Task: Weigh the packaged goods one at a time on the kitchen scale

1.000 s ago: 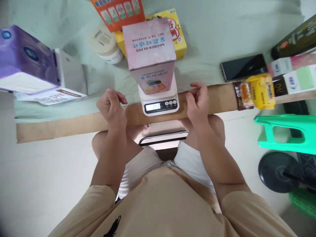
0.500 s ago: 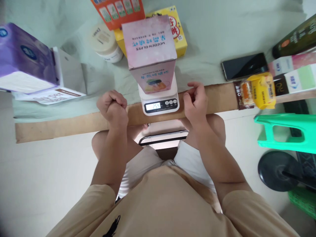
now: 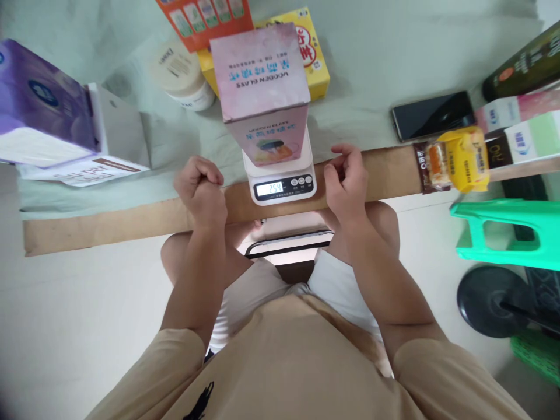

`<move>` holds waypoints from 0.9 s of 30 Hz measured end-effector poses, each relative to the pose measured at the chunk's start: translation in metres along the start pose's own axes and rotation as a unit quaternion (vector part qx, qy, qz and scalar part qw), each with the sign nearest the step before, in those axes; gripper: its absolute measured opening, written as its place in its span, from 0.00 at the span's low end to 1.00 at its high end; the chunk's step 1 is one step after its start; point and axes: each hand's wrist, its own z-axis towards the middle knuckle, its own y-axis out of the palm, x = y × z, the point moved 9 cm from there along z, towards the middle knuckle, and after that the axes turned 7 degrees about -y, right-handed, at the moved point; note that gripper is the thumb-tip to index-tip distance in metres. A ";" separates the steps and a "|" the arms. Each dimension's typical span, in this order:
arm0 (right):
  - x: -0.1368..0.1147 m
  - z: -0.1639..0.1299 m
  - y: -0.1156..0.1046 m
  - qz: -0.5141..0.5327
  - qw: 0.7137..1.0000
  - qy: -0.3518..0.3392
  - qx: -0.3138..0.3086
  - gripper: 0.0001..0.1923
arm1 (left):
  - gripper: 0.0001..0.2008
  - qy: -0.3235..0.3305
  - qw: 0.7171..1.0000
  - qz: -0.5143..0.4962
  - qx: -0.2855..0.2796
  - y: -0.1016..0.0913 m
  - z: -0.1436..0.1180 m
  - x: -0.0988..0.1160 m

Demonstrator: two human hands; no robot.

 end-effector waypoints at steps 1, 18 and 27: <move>0.001 0.000 0.000 0.001 1.000 -0.001 0.000 0.12 | 0.16 -0.013 1.000 -0.017 -0.012 0.001 -0.001 -0.004; -0.074 0.045 0.035 0.025 0.988 -0.068 -0.138 0.33 | 0.37 -0.118 0.980 -0.061 -0.146 0.033 0.016 0.015; -0.107 0.066 0.035 0.004 0.981 -0.023 -0.193 0.42 | 0.37 -0.136 0.958 -0.110 -0.229 0.104 -0.006 0.070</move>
